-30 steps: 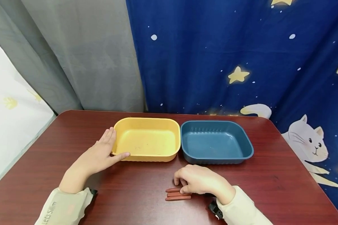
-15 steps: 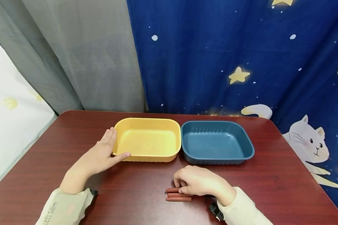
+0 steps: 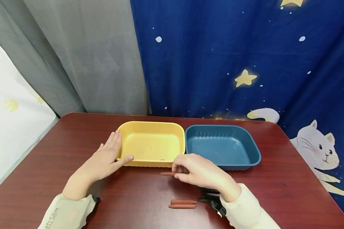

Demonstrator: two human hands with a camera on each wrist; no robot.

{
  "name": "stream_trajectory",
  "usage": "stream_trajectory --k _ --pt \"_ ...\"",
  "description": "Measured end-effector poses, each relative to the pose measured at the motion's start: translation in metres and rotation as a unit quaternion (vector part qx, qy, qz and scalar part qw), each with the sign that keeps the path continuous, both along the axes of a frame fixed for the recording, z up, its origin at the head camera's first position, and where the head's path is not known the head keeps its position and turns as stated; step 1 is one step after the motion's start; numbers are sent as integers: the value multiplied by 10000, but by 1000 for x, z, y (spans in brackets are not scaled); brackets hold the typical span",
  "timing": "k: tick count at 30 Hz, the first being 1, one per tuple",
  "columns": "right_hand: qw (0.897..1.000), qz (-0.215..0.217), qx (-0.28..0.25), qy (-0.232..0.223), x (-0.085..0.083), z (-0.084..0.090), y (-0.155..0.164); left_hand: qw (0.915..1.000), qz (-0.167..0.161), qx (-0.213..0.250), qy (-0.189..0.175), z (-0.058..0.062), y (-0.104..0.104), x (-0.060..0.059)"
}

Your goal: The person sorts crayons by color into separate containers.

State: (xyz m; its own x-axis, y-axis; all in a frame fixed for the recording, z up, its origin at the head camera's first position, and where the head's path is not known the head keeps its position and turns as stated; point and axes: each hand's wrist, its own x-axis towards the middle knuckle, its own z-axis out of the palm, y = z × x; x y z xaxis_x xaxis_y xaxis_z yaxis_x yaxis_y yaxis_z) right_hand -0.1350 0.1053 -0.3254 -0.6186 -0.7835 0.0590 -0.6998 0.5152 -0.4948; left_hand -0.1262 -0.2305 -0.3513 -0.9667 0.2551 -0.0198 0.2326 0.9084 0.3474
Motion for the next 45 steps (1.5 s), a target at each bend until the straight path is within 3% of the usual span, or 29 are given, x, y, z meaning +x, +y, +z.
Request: stream_trajectory --k 9,20,29,45 --pt "9989 -122 -446 10 -27 12 -21 9999 27 -61 87 0 1 1" --pt "9977 -326 -370 -461 -57 -1 -50 10000 11 11 92 2 3 3" --pt "9981 -422 45 -450 -77 -16 -67 9999 6 3 161 -1 3 1" --pt "9925 -636 971 -389 -84 -25 -83 9999 -55 46 146 0 0 2"
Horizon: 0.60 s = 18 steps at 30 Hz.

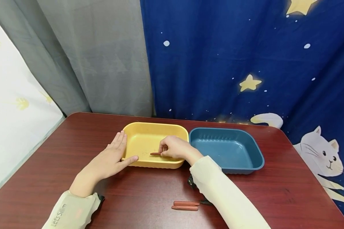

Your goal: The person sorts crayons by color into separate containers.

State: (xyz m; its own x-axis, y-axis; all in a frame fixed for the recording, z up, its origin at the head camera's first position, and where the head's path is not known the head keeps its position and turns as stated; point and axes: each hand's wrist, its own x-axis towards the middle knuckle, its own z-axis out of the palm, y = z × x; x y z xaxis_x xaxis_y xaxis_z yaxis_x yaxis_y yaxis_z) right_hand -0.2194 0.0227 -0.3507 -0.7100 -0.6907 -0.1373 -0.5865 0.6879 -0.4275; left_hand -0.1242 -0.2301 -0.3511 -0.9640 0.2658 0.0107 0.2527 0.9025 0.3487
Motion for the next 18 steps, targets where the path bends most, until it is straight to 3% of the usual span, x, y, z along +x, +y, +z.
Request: stream_trajectory --k 10,18 --pt "9987 -186 431 210 2 -3 -2 9999 -9 101 -97 -1 0 -1" --pt "9992 -23 -76 394 8 3 4 9999 -19 66 -78 0 0 -1"
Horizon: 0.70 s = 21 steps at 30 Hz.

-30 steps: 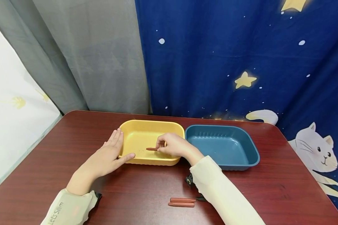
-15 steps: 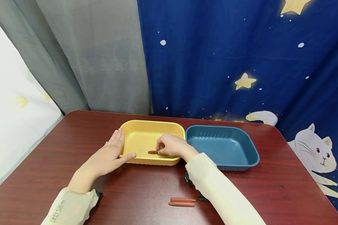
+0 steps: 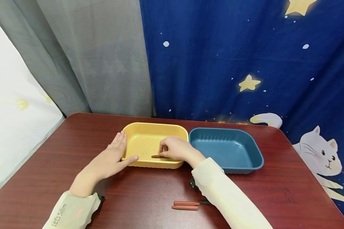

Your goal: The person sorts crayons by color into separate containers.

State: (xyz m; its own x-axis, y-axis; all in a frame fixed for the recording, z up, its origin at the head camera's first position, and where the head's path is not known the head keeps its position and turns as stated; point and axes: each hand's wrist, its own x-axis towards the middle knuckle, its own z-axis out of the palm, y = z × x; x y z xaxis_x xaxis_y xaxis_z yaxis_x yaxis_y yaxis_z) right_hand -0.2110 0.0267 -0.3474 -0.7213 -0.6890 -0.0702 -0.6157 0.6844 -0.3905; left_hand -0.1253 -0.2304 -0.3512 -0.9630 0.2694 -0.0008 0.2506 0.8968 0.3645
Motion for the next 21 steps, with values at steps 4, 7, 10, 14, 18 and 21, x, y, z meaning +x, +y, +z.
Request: stream_trajectory --k 4,7,10,14,18,21 --pt "9996 -36 -295 33 5 8 11 10000 -35 -29 25 1 0 -1" --pt "9983 -68 -554 145 7 15 19 10000 -49 -43 56 1 0 -2" --pt "9966 -48 -750 333 8 23 26 10000 -36 -26 48 0 -1 -2" --pt "9945 1 -926 480 13 32 38 10000 -19 -10 8 -1 0 -2" --pt "9927 -27 -1089 513 24 37 49 10000 -37 -38 13 -1 0 -2" --pt "9920 -111 -1115 575 35 39 58 10000 -53 -31 15 -1 0 -2"
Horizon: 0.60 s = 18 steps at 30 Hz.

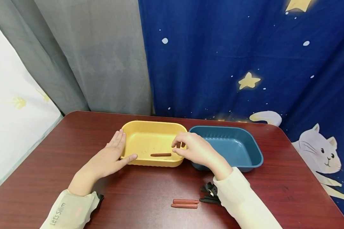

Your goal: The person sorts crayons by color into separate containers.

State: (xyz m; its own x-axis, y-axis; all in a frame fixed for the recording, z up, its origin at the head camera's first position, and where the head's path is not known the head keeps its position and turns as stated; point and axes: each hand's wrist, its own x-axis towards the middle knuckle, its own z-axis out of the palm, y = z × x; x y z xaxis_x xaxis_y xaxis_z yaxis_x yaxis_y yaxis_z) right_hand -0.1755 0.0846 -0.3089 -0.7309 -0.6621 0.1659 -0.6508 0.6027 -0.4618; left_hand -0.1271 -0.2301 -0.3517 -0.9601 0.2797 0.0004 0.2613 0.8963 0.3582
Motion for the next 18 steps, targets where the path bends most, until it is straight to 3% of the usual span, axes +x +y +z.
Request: stream_trajectory --k 6,18 --pt "9997 36 -2 259 22 0 15 10000 27 18 -2 0 -1 1" --pt "9986 227 389 281 55 -16 33 9999 53 63 -82 1 0 1"
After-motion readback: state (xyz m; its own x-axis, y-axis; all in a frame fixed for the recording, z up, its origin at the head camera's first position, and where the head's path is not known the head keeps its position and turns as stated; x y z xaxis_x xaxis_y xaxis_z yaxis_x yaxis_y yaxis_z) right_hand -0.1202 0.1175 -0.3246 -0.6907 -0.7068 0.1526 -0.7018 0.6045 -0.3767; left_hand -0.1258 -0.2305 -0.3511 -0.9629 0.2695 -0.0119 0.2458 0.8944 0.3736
